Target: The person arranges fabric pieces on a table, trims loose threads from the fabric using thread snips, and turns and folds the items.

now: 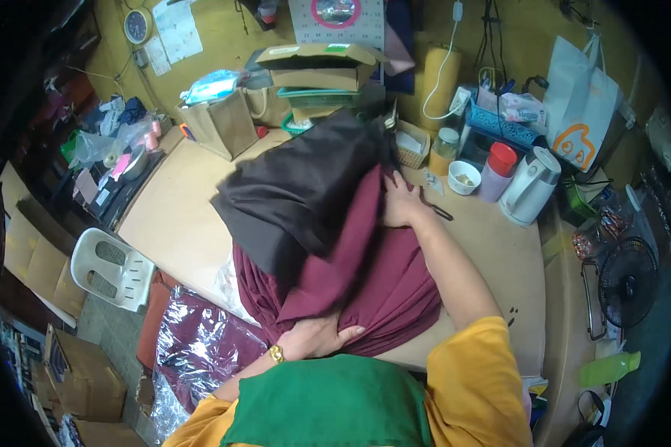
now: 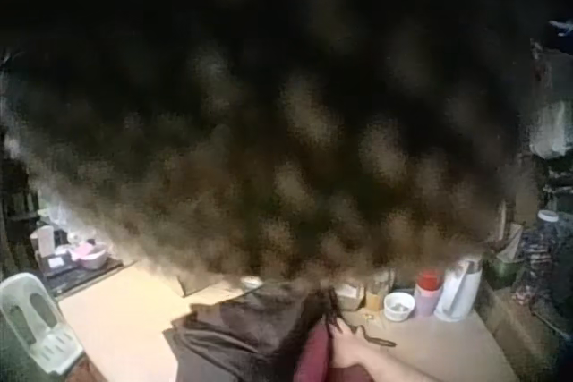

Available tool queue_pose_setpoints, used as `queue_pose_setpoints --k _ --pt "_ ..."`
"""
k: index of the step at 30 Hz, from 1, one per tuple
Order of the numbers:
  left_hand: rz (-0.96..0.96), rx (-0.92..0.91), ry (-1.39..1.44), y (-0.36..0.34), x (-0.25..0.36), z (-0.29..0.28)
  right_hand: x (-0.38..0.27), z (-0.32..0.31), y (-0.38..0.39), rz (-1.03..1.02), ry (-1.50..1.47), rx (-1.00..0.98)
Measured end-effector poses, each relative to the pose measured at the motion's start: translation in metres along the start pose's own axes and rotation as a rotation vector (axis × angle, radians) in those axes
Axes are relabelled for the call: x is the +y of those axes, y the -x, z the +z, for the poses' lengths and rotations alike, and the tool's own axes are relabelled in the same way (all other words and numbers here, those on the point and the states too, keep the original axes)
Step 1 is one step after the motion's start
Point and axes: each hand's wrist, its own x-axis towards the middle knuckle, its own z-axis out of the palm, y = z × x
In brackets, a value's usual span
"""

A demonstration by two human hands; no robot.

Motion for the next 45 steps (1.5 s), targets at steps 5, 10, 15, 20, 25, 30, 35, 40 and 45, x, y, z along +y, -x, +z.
queue_pose_setpoints --k 5,10,15,20,25,30,35,40,45 --pt "0.126 -0.367 0.705 -0.003 0.001 -0.103 0.016 -0.041 0.007 -0.263 -0.115 0.184" --pt "-0.005 0.297 0.003 0.008 -0.061 -0.133 0.005 -0.081 0.072 -0.254 -0.327 0.396" --pt "-0.401 0.686 0.386 0.018 -0.123 -0.067 0.043 -0.030 0.104 -0.135 -0.754 0.401" --pt "-0.507 0.504 0.694 0.031 -0.101 -0.059 0.058 0.022 0.107 0.177 -1.533 -0.036" --pt "-0.294 0.455 0.663 0.020 -0.040 -0.107 0.031 -0.052 0.124 0.100 -1.317 -0.021" --pt "-0.571 0.511 0.955 0.082 -0.078 -0.032 0.051 0.022 0.174 0.383 -1.153 -0.049" --pt "-0.766 0.523 1.171 0.109 -0.081 0.007 0.057 0.037 0.211 0.357 -1.562 -0.167" --pt "-0.859 0.085 1.771 0.108 -0.078 -0.010 0.073 0.078 0.262 0.609 -1.645 -0.211" --pt "-0.861 -0.074 1.798 0.112 -0.080 -0.008 0.050 0.074 0.259 0.400 -1.804 -0.079"
